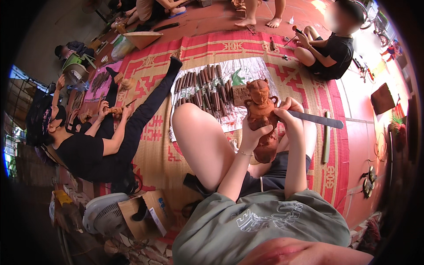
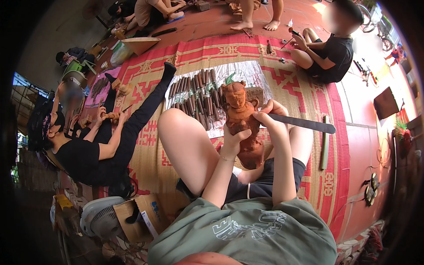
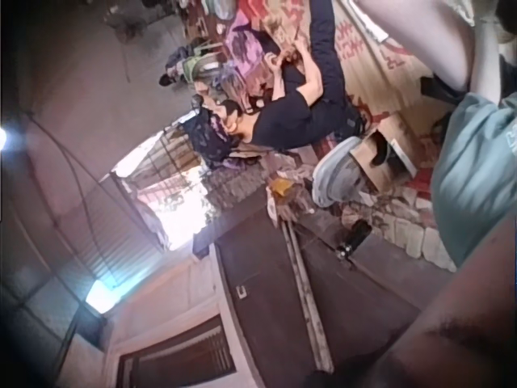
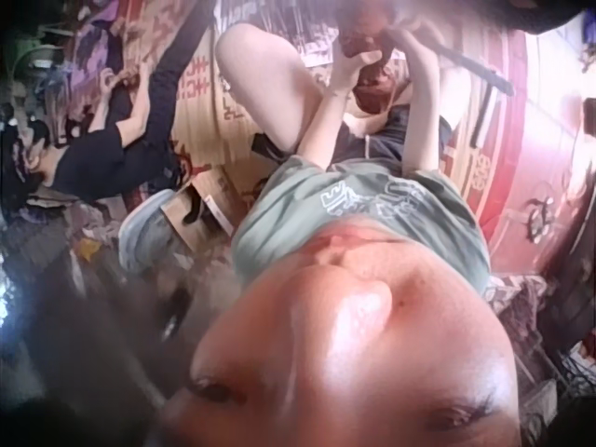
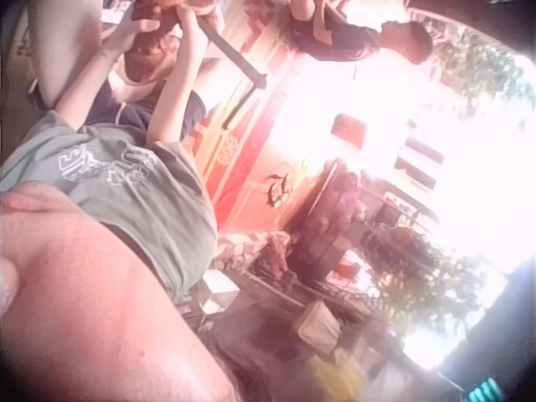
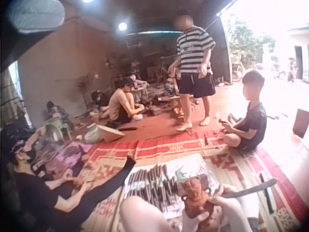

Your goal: The person sits on a mat and carves a small wooden figurine using a chisel. They hold the wood in their left hand and use the tool in their right hand to shape the surface, occasionally rotating the piece to access different angles.

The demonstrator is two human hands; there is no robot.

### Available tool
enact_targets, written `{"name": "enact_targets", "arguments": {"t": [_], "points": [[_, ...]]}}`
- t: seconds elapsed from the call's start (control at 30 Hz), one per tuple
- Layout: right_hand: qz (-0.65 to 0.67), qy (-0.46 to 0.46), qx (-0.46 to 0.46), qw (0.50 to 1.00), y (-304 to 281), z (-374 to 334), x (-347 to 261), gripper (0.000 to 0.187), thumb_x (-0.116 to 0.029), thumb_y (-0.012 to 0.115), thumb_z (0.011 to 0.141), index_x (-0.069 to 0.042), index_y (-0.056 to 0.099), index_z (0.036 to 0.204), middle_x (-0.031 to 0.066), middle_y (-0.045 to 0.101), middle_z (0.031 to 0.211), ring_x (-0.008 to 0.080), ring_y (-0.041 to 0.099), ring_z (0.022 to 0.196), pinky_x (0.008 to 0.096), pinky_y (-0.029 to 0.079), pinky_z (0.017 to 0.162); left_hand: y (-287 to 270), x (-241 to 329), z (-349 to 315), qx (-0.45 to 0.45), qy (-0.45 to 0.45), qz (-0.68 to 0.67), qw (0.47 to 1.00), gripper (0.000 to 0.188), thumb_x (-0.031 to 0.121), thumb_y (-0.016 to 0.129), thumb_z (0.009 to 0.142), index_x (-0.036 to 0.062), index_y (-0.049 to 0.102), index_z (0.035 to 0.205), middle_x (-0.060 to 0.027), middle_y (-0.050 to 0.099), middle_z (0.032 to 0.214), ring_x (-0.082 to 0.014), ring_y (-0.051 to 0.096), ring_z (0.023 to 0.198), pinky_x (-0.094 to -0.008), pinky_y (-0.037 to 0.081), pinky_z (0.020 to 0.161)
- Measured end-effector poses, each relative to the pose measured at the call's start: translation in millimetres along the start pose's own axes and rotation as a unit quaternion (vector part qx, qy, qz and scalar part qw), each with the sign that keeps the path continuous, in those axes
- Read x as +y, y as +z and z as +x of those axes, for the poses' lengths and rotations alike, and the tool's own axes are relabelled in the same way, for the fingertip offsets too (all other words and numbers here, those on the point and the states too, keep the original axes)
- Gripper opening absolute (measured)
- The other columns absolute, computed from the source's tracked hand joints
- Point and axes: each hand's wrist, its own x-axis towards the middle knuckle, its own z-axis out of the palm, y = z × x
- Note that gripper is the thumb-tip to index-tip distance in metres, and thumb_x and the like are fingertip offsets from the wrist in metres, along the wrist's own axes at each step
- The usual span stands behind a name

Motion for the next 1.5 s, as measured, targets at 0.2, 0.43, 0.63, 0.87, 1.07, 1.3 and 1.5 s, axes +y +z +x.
{"name": "enact_targets", "arguments": {"t": [0.2, 0.43, 0.63, 0.87, 1.07, 1.3, 1.5], "points": [[-0.059, 0.004, -0.024, 0.998, -10, -6, -16, 0.019, -0.005, 0.061, 0.073, -0.007, 0.045, 0.063, -0.0024, 0.048, 0.058, 0.0025, 0.040, 0.050, 0.0177, 0.031, 0.046, -1, -7, 1, -0.010, -0.010, 0.034, 0.999, 0.053, 0.003, 0.070, 0.065, -0.0021, 0.048, 0.112, -0.0082, 0.058, 0.101, -0.0156, 0.058, 0.091, -0.0282, 0.047, 0.082], [-0.050, -0.021, -0.023, 0.998, -12, -10, -17, 0.006, 0.001, 0.051, 0.071, -0.001, 0.045, 0.069, 0.0021, 0.047, 0.057, 0.0056, 0.040, 0.046, 0.0189, 0.030, 0.043, 0, -8, 0, 0.011, -0.012, 0.000, 1.000, 0.052, 0.005, 0.070, 0.065, -0.0020, 0.049, 0.112, -0.0078, 0.059, 0.101, -0.0153, 0.059, 0.090, -0.0286, 0.047, 0.082], [-0.020, -0.074, 0.012, 0.997, -7, -8, -10, 0.011, 0.004, 0.052, 0.070, -0.002, 0.044, 0.073, 0.0032, 0.050, 0.060, 0.0052, 0.041, 0.046, 0.0187, 0.030, 0.041, 3, -10, 0, 0.005, -0.003, -0.097, 0.995, 0.055, 0.008, 0.067, 0.064, -0.0021, 0.048, 0.114, -0.0087, 0.059, 0.101, -0.0179, 0.059, 0.091, -0.0303, 0.047, 0.084], [-0.007, -0.035, 0.008, 0.999, 8, -13, -11, 0.010, 0.001, 0.054, 0.073, -0.005, 0.045, 0.071, 0.0011, 0.048, 0.062, 0.0050, 0.038, 0.048, 0.0189, 0.028, 0.044, -11, -25, -2, 0.017, -0.002, -0.134, 0.991, 0.063, 0.015, 0.059, 0.069, 0.0001, 0.036, 0.125, -0.0118, 0.053, 0.112, -0.0234, 0.055, 0.102, -0.0346, 0.047, 0.088], [-0.131, -0.077, 0.004, 0.988, 11, -9, -6, 0.011, -0.002, 0.061, 0.072, -0.004, 0.050, 0.068, -0.0013, 0.052, 0.069, 0.0042, 0.046, 0.060, 0.0171, 0.036, 0.056, -9, -19, -3, 0.041, -0.022, -0.132, 0.990, 0.066, 0.002, 0.062, 0.063, 0.0021, 0.037, 0.124, -0.0096, 0.052, 0.111, -0.0209, 0.054, 0.100, -0.0329, 0.044, 0.088], [-0.080, -0.084, 0.009, 0.993, 4, -2, 9, 0.013, 0.002, 0.057, 0.071, -0.003, 0.045, 0.066, 0.0004, 0.049, 0.065, 0.0053, 0.046, 0.054, 0.0182, 0.038, 0.051, -10, -17, 0, 0.030, -0.038, -0.160, 0.986, 0.063, 0.003, 0.062, 0.064, 0.0011, 0.039, 0.123, -0.0102, 0.052, 0.111, -0.0210, 0.055, 0.099, -0.0319, 0.047, 0.085], [-0.078, -0.139, 0.021, 0.987, 1, -3, 12, 0.013, 0.003, 0.055, 0.071, -0.003, 0.044, 0.066, 0.0009, 0.048, 0.063, 0.0058, 0.043, 0.050, 0.0190, 0.036, 0.047, -7, -19, 2, 0.038, -0.013, -0.105, 0.994, 0.063, 0.003, 0.063, 0.064, 0.0002, 0.039, 0.123, -0.0106, 0.052, 0.112, -0.0205, 0.054, 0.100, -0.0305, 0.047, 0.083]]}}
